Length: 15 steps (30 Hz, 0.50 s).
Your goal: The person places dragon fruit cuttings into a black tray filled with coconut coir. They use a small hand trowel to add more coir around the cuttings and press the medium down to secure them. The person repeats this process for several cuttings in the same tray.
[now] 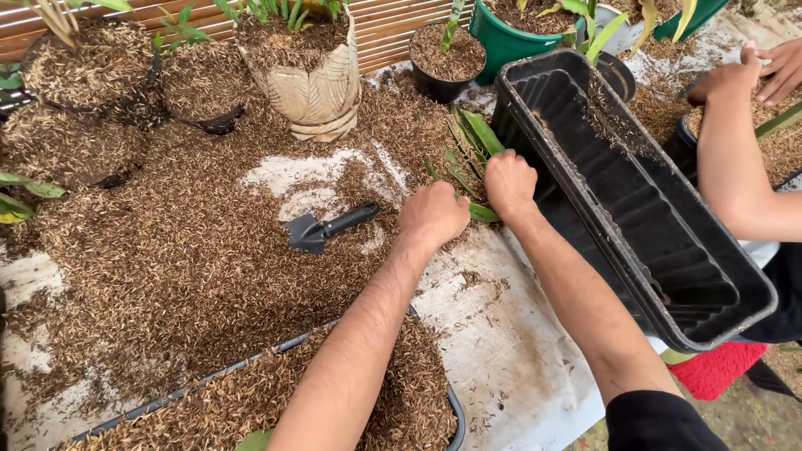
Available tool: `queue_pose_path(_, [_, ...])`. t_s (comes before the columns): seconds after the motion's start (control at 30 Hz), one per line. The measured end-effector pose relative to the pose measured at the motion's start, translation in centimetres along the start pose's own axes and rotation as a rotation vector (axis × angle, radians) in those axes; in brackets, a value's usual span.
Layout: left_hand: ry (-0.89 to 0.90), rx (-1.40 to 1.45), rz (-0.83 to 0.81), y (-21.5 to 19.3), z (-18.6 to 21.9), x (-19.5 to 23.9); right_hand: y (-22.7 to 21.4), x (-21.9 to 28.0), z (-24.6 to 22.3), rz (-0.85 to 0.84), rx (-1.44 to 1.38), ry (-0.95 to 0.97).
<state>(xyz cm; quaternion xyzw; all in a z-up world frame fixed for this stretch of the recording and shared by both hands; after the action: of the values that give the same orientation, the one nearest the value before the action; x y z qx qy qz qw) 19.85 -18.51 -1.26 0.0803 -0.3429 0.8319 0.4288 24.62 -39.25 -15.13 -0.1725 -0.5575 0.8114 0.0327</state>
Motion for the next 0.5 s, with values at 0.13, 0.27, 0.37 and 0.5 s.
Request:
queue_pose_path(0.13, [-0.002,0.038,0.033,-0.1,-0.1,0.4,-0.1,-0.2,-0.2,0.076,0.031,-0.013])
queue_pose_path(0.27, [-0.006,0.037,0.034,0.0,-0.8,-0.1,-1.6,0.6,-0.3,0.234,0.161,-0.029])
queue_pose_path(0.37, [-0.004,0.028,0.025,0.3,-1.0,-0.2,-2.2,1.0,0.2,0.271,0.182,-0.040])
queue_pose_path(0.5, [-0.023,0.034,0.029,0.6,-1.2,-0.3,-3.2,1.5,0.7,0.286,0.164,-0.075])
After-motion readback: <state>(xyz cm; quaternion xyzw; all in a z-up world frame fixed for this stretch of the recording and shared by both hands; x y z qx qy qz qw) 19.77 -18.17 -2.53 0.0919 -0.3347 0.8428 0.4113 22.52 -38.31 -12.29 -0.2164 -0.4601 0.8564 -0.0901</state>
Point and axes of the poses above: each hand's wrist, its own x-axis away from the middle knuckle, its own y-axis out of the palm, z = x × y, the point moved 2 cm from there along -x, towards the middle knuckle, and after that the axes turned 14 degrees about -z, right-handed, at the moved point
